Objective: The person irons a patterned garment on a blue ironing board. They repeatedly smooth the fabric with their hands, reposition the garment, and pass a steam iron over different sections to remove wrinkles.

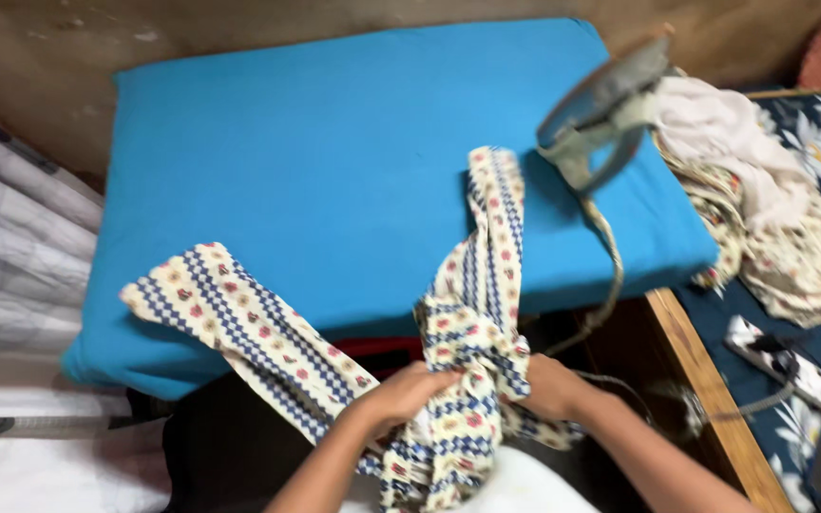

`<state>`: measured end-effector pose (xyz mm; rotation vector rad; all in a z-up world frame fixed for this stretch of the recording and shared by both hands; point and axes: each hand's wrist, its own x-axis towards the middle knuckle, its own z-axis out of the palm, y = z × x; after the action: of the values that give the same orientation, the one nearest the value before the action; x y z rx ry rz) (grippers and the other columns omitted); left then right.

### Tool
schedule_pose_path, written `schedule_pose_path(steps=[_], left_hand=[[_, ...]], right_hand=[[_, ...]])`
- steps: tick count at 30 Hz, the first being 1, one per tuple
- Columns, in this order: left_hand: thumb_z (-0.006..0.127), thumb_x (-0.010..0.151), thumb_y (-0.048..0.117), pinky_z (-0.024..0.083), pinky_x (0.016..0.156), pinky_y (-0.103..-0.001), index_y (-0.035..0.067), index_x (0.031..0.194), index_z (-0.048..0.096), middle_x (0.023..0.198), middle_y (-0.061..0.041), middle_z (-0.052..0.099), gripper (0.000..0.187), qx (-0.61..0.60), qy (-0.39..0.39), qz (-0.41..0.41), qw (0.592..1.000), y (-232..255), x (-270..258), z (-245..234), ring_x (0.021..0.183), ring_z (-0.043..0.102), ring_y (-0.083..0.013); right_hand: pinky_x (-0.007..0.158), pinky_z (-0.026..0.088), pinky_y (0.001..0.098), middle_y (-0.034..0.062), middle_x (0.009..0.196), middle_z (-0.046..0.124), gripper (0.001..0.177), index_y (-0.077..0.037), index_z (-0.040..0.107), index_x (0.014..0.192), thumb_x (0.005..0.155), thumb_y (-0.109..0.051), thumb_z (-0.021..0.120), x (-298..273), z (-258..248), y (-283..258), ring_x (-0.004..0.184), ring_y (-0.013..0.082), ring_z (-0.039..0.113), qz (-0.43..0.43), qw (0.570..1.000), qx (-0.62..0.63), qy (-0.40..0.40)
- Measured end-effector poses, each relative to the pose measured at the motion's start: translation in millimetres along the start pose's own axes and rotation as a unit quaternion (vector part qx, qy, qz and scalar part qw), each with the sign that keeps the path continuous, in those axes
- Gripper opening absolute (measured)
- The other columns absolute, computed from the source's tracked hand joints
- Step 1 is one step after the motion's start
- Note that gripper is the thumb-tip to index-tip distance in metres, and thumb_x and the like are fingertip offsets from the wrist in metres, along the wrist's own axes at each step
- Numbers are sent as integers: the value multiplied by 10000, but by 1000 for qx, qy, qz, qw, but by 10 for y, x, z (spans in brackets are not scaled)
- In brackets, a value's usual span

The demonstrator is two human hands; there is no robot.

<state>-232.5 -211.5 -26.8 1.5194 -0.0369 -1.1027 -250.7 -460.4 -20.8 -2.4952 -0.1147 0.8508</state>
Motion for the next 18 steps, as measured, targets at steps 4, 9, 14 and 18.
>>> schedule_pose_path(steps=[4,9,14,18], left_hand=[[550,1035,522,552,771,-516,-109,1008,704,949,-272,715,651,338,-103,-147,924,-44,19,397,764,722,-393],[615,902,374,567,838,-446,57,996,806,973,-224,764,382,401,79,44,912,112,-143,289,925,754,-377],[723,854,276,561,690,-473,35,1035,737,814,-201,743,302,359,323,119,867,861,-676,-459,720,731,-321],[750,866,96,370,414,-270,36,892,738,678,-58,659,67,226,420,212,853,1626,-1416,-981,475,496,-112]], right_hand=[[975,527,414,150,1258,705,502,-94,666,1254,840,-373,718,-575,-51,402,1139,317,684,101,954,-130,-251],[932,564,385,177,1118,752,380,-83,745,1163,863,-313,708,-800,-231,414,1048,318,735,98,979,-169,-61],[899,535,344,67,1046,820,333,-68,759,1147,829,-167,764,-641,-785,49,970,196,712,-71,954,239,164],[941,526,335,88,1163,758,554,-84,662,1357,809,-120,737,-375,-1296,-272,1023,168,680,-199,900,367,129]])
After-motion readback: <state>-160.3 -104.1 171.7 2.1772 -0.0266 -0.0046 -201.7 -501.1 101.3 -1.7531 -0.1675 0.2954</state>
